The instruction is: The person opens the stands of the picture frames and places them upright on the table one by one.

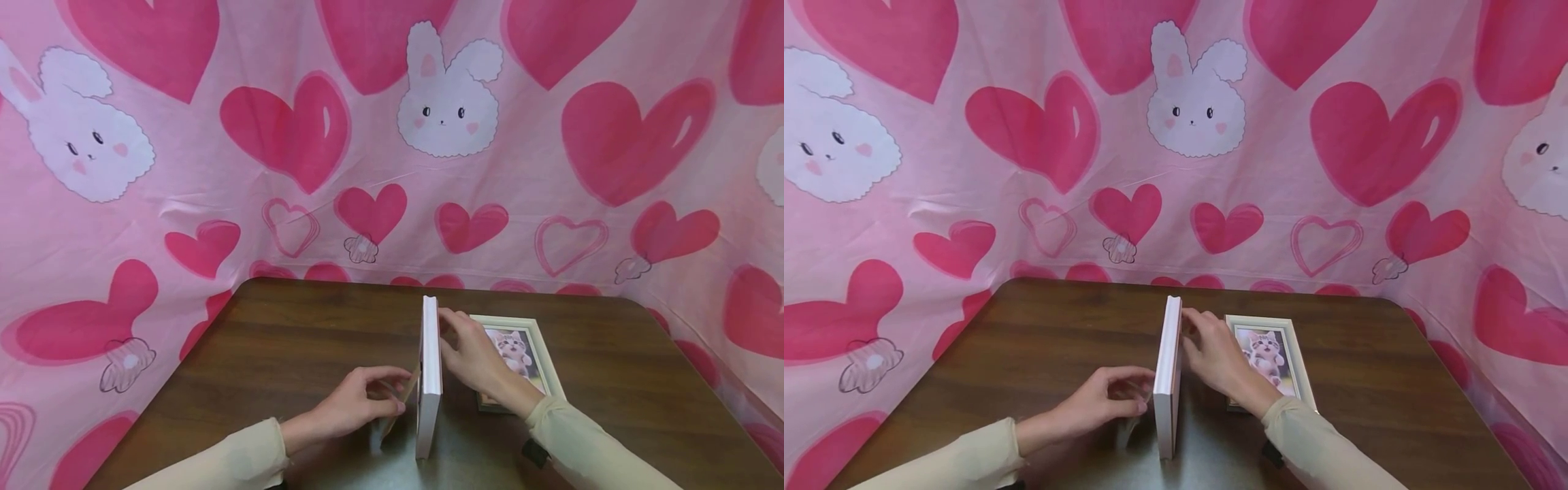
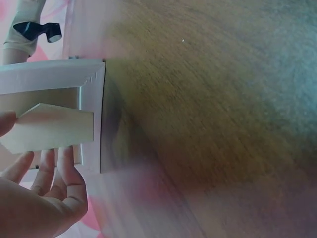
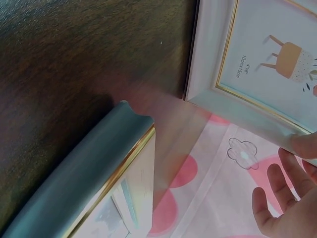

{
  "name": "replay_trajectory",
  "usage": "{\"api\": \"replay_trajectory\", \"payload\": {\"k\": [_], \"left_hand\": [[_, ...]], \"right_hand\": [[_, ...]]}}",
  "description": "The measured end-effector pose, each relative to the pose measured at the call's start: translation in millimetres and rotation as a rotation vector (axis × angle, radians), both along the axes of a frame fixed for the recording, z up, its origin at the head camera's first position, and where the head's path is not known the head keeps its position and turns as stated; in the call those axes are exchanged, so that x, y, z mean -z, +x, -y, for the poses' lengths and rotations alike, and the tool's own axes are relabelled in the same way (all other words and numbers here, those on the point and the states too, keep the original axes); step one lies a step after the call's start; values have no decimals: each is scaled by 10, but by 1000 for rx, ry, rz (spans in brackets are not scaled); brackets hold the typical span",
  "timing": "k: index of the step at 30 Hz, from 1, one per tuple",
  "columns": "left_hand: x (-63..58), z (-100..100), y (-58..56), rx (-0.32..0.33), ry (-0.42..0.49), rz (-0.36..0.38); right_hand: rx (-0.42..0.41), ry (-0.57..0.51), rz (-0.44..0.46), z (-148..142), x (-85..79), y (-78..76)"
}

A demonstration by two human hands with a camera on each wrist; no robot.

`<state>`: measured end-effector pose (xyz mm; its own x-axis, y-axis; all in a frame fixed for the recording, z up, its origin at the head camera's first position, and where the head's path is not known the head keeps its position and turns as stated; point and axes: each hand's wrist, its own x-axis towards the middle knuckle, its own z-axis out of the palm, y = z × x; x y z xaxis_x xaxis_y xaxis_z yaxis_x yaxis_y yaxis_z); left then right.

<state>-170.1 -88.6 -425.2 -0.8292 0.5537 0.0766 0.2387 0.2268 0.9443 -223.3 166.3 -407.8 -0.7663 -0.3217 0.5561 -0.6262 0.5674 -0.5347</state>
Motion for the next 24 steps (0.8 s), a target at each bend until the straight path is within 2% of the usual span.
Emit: {"api": "replay_trajectory", "payload": {"k": [6,14,24], "left_hand": [[-31,21,-13,8,-12,23],[-19,37,-30,11,-15,2],[-20,55,-54,28,-20,28]], "right_hand": [[-4,1,-15,-9,13,6],[-21,0,-70,-21,19,1],[-35,-28,-15,20,26,5]]}}
